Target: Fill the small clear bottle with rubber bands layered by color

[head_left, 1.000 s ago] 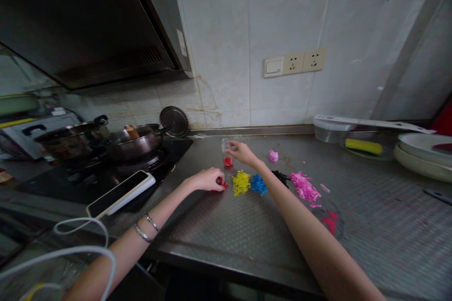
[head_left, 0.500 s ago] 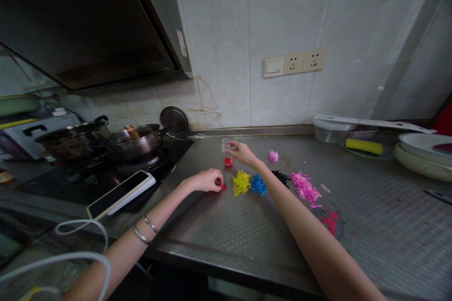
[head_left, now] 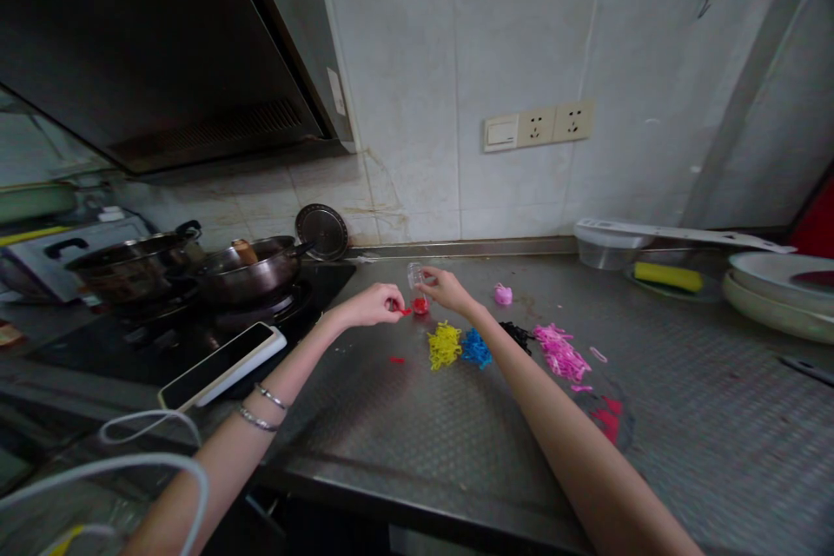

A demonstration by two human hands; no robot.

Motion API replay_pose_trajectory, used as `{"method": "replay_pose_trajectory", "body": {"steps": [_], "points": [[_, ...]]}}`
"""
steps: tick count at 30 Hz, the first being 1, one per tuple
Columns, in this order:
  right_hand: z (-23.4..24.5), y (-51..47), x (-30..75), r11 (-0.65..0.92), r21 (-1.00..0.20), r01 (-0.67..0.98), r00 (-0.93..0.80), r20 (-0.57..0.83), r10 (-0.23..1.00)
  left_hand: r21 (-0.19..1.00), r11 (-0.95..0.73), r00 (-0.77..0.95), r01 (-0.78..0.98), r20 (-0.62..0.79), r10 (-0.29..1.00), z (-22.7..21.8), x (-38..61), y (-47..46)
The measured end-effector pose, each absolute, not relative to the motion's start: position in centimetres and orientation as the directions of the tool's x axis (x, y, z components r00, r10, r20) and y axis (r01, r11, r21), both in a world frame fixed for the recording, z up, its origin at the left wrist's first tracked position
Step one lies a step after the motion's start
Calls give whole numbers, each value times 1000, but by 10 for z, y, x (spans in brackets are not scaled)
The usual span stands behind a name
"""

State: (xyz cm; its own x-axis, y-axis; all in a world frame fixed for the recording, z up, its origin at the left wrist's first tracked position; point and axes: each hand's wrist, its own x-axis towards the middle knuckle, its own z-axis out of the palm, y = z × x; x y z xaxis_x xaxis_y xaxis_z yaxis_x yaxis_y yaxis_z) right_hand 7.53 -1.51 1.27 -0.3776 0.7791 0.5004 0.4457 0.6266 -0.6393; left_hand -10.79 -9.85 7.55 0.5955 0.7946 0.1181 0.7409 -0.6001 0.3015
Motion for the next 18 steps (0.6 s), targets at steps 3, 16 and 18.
{"method": "replay_pose_trajectory", "body": {"steps": [3, 16, 18], "points": [[11, -14, 75, 626, -647, 435, -380, 498, 779, 241, -612, 586, 753, 175, 791, 107, -106, -85], [14, -16, 75, 629, -653, 422, -379, 503, 777, 103, -551, 558, 828, -56, 828, 155, -78, -8], [14, -16, 75, 639, -646, 418, -384, 512, 769, 79, -540, 546, 838, -122, 829, 158, -72, -7]]}}
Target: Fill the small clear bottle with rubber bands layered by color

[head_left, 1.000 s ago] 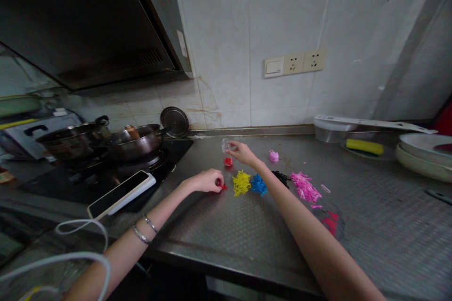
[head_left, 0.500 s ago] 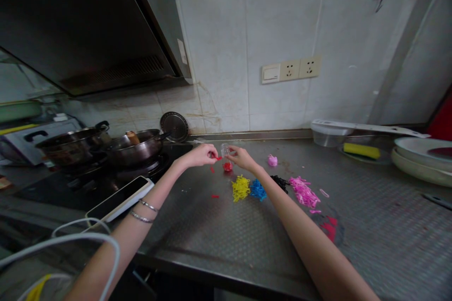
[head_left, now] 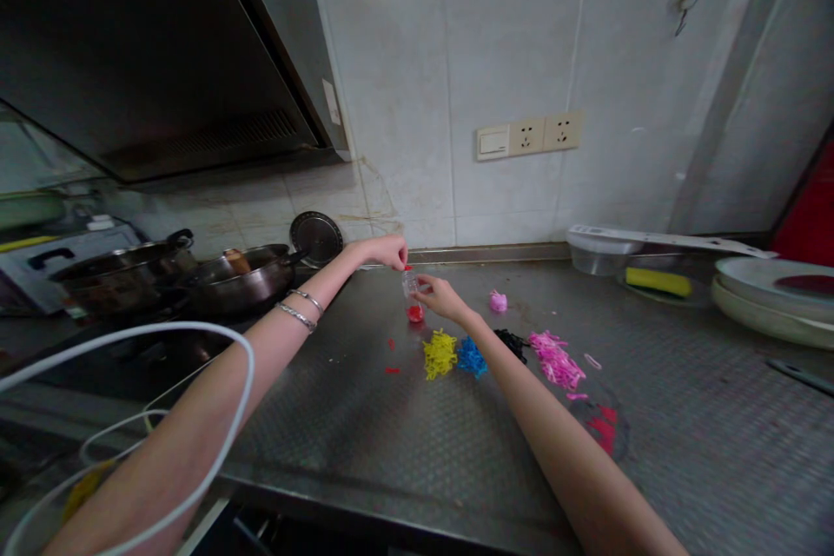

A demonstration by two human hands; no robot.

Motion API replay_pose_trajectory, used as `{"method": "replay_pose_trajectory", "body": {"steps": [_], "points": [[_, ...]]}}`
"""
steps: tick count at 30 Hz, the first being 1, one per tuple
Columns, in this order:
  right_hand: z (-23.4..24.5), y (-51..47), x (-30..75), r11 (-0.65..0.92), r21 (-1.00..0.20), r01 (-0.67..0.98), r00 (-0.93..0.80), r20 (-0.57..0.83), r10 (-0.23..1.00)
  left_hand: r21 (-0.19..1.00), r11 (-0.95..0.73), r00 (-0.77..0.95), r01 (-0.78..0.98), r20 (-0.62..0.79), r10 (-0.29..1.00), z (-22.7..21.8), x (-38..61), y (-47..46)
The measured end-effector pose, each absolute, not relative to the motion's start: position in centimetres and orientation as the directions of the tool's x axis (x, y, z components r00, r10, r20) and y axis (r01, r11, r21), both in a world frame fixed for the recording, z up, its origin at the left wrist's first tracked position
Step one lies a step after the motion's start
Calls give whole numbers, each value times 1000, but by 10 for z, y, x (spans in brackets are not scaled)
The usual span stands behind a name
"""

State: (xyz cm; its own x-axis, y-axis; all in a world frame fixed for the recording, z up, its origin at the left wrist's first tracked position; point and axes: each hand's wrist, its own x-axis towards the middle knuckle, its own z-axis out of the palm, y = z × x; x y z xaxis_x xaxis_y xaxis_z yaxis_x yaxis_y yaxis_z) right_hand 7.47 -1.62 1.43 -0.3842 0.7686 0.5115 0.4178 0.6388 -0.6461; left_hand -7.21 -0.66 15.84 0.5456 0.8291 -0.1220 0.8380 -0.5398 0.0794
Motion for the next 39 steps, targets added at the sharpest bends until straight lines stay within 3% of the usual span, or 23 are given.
{"method": "replay_pose_trajectory", "body": {"steps": [9, 19, 28, 34, 39], "points": [[16, -18, 76, 635, -665, 393, -399, 499, 769, -25, -498, 465, 867, -320, 825, 160, -59, 21], [15, -17, 75, 643, -669, 372, -402, 509, 761, -15, -502, 464, 865, -357, 811, 149, -51, 32], [16, -17, 76, 661, -655, 367, -416, 520, 746, 18, -527, 508, 850, -298, 808, 151, -51, 26], [15, -16, 75, 642, -658, 394, -401, 506, 764, 168, -575, 597, 801, -148, 788, 159, -57, 13], [16, -17, 75, 601, -685, 412, -376, 474, 797, 378, -605, 559, 701, 237, 795, 149, -70, -21]]}}
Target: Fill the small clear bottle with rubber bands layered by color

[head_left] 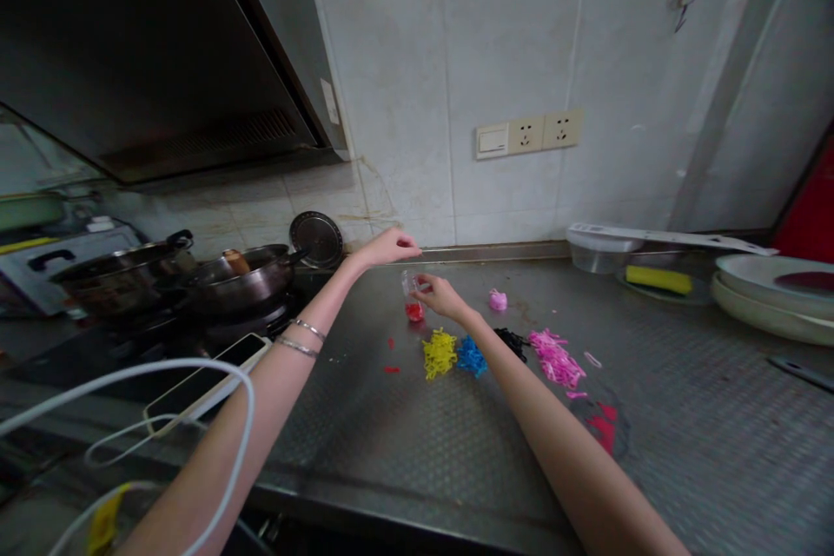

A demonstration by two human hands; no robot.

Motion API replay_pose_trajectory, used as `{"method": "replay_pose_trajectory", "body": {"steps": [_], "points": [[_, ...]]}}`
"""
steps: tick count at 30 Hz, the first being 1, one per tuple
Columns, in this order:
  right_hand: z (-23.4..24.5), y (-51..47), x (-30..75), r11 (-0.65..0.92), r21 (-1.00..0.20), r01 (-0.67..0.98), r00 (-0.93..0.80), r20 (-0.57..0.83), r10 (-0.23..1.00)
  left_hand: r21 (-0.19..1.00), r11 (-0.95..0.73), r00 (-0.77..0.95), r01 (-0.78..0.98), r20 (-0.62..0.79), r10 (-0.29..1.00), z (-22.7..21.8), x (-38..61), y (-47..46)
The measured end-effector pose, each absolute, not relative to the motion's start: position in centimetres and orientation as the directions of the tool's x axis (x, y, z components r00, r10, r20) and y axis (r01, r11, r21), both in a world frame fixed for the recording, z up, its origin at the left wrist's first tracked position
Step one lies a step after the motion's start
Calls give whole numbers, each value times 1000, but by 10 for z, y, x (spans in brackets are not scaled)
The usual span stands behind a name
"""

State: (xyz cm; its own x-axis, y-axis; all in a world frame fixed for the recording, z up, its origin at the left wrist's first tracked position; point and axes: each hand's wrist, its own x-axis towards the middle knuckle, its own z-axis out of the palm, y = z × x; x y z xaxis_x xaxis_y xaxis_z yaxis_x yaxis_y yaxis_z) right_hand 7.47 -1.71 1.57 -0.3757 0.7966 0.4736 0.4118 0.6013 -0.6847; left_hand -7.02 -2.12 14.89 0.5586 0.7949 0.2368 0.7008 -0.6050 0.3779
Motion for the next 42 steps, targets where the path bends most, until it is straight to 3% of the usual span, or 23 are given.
{"method": "replay_pose_trajectory", "body": {"steps": [3, 5, 8, 11, 14, 24, 34, 42], "points": [[16, -17, 75, 609, -685, 401, -388, 475, 790, 453, -542, 410, 708, 361, 838, 123, -84, -45], [16, -17, 75, 615, -681, 397, -390, 481, 785, 467, -483, 335, 741, 366, 868, 99, -96, -56], [15, -16, 75, 618, -672, 408, -381, 489, 784, 445, -402, 347, 801, 202, 916, 65, -115, -66], [13, -14, 75, 623, -664, 414, -387, 491, 781, 426, -434, 495, 794, -39, 868, 41, -130, -70], [11, -13, 75, 627, -654, 422, -386, 496, 778, 409, -435, 530, 802, -151, 835, 27, -137, -73], [9, -12, 75, 645, -629, 434, -384, 518, 764, 353, -464, 515, 812, -62, 855, 18, -135, -81], [9, -12, 75, 630, -650, 425, -385, 500, 776, 482, -431, 582, 763, -221, 783, 20, -135, -97], [11, -14, 75, 637, -631, 442, -385, 508, 770, 502, -403, 578, 765, -260, 774, 23, -131, -107]]}}
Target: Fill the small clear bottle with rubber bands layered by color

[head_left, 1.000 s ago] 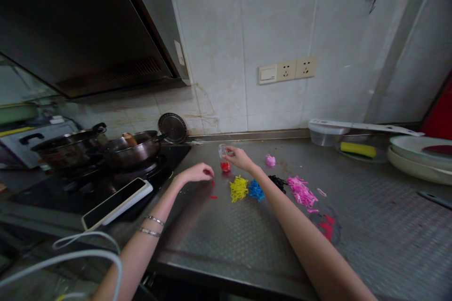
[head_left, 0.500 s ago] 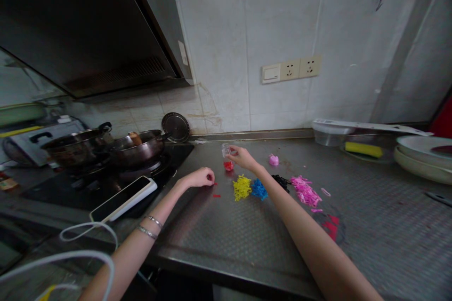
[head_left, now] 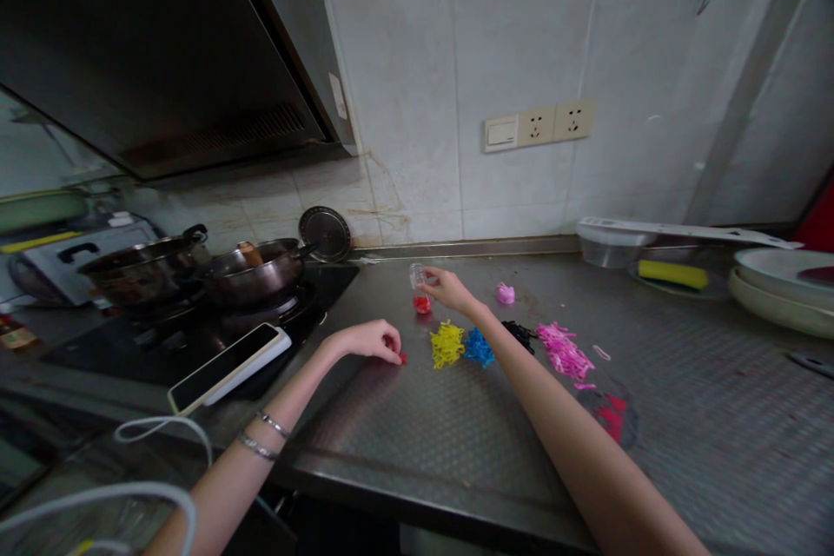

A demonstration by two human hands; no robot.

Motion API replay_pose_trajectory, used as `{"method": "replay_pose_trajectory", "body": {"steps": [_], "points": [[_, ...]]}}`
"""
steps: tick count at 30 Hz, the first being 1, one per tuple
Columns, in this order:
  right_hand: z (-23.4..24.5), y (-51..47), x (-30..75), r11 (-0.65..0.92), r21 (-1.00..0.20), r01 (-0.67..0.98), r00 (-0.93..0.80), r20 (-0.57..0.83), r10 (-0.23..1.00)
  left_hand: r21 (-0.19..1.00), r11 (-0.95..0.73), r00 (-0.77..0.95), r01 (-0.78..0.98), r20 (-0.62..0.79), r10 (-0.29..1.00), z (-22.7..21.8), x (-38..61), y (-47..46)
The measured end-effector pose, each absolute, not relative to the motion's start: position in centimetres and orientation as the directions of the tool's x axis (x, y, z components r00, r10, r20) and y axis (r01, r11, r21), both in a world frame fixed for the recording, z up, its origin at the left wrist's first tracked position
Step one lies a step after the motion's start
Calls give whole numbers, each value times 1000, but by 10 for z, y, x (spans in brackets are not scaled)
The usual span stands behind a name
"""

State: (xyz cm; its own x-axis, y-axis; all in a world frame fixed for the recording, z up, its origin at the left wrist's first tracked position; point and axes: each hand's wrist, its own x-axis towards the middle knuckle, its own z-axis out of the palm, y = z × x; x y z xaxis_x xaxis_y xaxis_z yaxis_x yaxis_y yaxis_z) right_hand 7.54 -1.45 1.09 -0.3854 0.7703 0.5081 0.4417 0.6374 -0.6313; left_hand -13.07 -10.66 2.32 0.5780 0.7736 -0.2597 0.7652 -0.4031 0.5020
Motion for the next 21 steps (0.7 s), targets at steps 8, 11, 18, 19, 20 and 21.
{"method": "replay_pose_trajectory", "body": {"steps": [8, 11, 18, 19, 20, 21], "points": [[11, -15, 75, 630, -637, 444, -378, 504, 777, 484, -422, 571, 767, -213, 793, 18, -129, -106], [12, -15, 75, 626, -639, 446, -376, 502, 779, 508, -444, 565, 739, -107, 818, 25, -132, -91], [10, -13, 74, 629, -649, 427, -374, 507, 777, 550, -513, 342, 659, 389, 855, 80, -117, -35], [10, -13, 75, 634, -648, 423, -377, 511, 773, 540, -519, 325, 663, 416, 849, 88, -112, -30], [9, -13, 75, 639, -645, 419, -381, 514, 769, 527, -522, 329, 671, 419, 846, 95, -107, -26], [9, -13, 75, 643, -642, 417, -384, 517, 765, 512, -529, 342, 677, 418, 842, 100, -102, -23]]}}
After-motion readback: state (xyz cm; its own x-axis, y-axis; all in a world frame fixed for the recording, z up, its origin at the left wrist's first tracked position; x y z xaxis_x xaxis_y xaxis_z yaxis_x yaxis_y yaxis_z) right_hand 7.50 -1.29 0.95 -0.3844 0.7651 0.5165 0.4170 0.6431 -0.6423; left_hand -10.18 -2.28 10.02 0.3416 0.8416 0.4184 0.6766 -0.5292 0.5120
